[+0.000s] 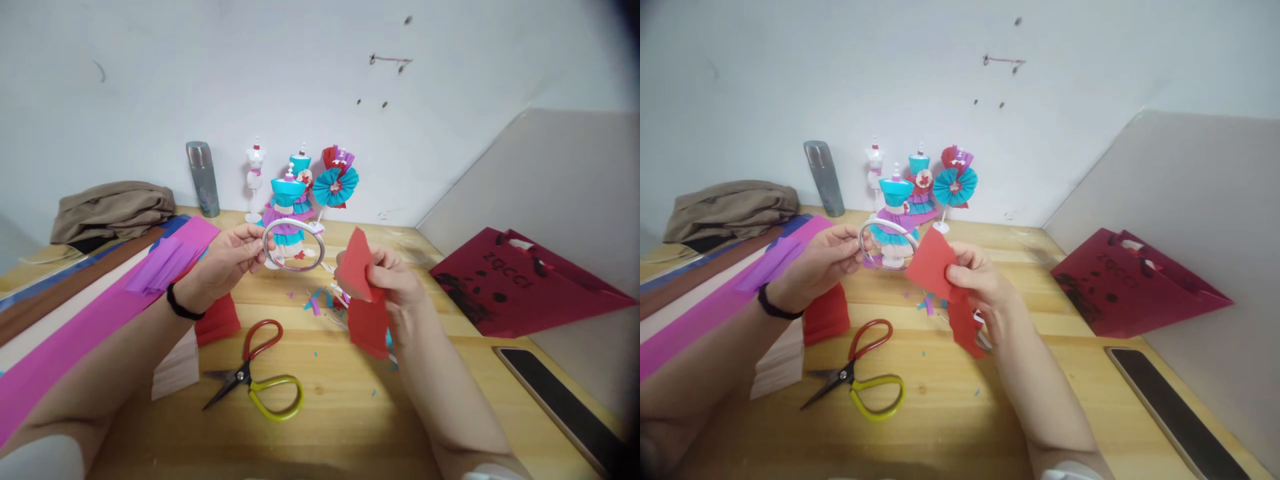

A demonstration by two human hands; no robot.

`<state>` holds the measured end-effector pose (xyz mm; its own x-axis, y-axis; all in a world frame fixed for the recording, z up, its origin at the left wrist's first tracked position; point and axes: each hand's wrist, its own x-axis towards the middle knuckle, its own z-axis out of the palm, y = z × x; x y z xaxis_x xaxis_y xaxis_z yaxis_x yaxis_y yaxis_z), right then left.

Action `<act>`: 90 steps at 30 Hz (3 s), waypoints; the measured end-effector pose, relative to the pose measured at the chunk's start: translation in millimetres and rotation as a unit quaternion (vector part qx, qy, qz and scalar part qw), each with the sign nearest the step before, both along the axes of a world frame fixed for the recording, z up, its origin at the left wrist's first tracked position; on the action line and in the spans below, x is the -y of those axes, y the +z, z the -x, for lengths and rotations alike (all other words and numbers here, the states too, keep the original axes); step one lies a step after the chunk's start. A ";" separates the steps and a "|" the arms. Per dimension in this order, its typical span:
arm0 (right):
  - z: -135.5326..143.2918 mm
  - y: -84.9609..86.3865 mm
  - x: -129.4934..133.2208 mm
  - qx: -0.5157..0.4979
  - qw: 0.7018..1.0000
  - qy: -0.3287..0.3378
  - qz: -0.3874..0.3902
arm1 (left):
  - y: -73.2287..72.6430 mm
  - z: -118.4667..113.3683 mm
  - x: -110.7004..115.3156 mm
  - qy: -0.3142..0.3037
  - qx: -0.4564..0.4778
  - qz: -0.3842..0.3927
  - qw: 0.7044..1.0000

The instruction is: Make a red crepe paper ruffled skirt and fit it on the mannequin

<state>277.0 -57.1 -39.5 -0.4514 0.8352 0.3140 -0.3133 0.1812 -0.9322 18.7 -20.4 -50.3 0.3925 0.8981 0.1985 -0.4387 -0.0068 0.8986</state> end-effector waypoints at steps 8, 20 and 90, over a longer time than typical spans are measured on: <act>-8.6 1.0 2.2 0.051 0.992 0.073 -0.093 | -5.0 -2.1 -3.7 -0.007 0.043 0.036 0.998; 3.6 9.7 4.7 -0.002 0.998 -0.008 0.057 | -8.7 -3.9 -5.8 0.000 0.053 0.028 0.998; -29.1 44.1 34.0 0.071 0.991 -0.110 -0.018 | -28.7 -61.9 10.7 -0.027 -0.353 -0.337 0.872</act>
